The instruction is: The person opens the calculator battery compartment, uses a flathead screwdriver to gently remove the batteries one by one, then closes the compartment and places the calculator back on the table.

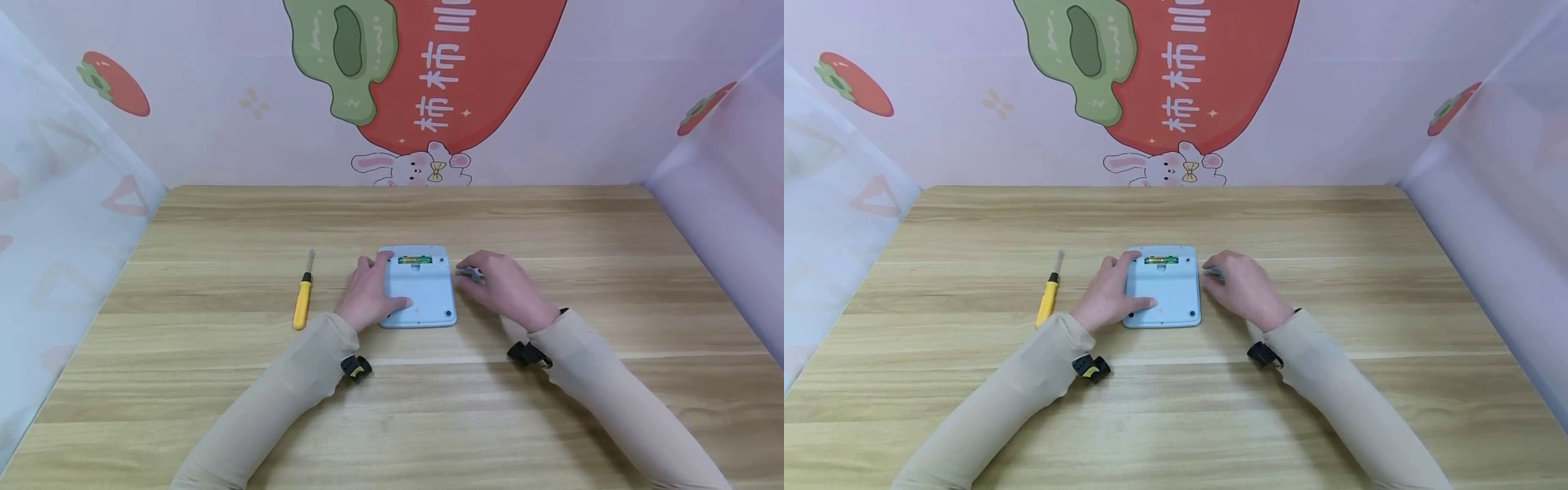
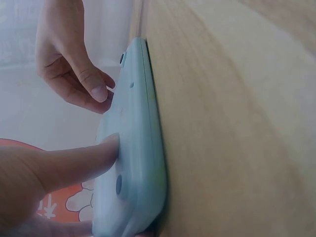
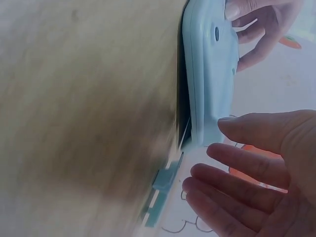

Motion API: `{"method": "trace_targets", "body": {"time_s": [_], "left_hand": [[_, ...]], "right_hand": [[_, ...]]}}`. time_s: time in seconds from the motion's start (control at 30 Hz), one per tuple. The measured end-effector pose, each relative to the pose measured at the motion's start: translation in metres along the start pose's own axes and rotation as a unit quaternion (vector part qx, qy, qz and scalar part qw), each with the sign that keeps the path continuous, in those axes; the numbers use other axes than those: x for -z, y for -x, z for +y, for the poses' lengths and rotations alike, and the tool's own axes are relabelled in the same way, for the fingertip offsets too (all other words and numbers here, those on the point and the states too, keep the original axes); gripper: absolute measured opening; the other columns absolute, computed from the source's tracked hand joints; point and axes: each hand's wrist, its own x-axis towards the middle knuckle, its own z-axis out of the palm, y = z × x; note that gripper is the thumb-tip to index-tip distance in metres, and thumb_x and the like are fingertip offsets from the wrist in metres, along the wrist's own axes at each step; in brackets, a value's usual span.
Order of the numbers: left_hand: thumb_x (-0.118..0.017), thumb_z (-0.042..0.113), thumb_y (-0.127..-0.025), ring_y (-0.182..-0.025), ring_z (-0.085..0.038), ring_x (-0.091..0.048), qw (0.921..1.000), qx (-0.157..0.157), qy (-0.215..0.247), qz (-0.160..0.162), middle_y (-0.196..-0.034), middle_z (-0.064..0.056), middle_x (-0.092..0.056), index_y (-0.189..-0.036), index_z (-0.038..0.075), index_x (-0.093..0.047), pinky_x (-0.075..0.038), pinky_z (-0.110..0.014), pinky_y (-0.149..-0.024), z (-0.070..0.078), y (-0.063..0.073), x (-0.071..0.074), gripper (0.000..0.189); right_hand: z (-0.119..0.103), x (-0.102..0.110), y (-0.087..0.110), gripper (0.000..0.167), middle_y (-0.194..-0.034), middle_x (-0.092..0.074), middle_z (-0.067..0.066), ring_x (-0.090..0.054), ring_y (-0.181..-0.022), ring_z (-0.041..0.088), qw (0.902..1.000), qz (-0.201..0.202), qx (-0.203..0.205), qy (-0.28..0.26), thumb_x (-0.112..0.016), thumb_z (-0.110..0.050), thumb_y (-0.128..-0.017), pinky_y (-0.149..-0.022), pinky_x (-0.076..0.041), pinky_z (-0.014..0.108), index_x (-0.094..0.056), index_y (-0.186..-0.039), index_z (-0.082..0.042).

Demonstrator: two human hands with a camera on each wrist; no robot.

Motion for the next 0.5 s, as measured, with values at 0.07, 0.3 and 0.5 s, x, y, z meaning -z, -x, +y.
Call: {"method": "trace_targets", "body": {"time_s": [0.07, 0.3, 0.5], "left_hand": [[-0.080, 0.027, -0.078, -0.101, -0.027, -0.046, 1.0000, -0.001, -0.001, 0.000, -0.124, -0.017, -0.042, -0.148, 0.015, -0.031, -0.044, -0.036, -0.083, 0.000, 0.000, 0.000, 0.086], [-0.079, 0.028, -0.079, -0.101, -0.027, -0.047, 1.0000, 0.000, -0.007, -0.002, -0.125, -0.017, -0.041, -0.148, 0.016, -0.031, -0.044, -0.035, -0.082, -0.001, -0.001, 0.000, 0.085], [-0.079, 0.028, -0.079, -0.102, -0.027, -0.047, 0.9999, 0.003, -0.012, -0.003, -0.127, -0.017, -0.041, -0.148, 0.016, -0.031, -0.044, -0.036, -0.084, -0.001, -0.001, 0.000, 0.085]], "right_hand": [[-0.001, -0.001, -0.001, 0.025, -0.104, -0.070, 0.015, -0.066, -0.094, 0.027, 1.0000, -0.003, 0.001, 0.001, -0.070, -0.018, -0.088, -0.083, -0.054, 0.043, -0.070, -0.105, 0.001], [-0.006, -0.006, -0.003, 0.032, -0.102, -0.069, 0.015, -0.064, -0.089, 0.024, 0.9997, -0.019, -0.007, -0.013, -0.068, -0.019, -0.089, -0.079, -0.054, 0.039, -0.067, -0.112, 0.003], [-0.012, -0.009, -0.004, 0.038, -0.098, -0.067, 0.014, -0.063, -0.084, 0.022, 0.9986, -0.037, -0.022, -0.030, -0.070, -0.020, -0.087, -0.075, -0.055, 0.035, -0.064, -0.115, 0.005]]}}
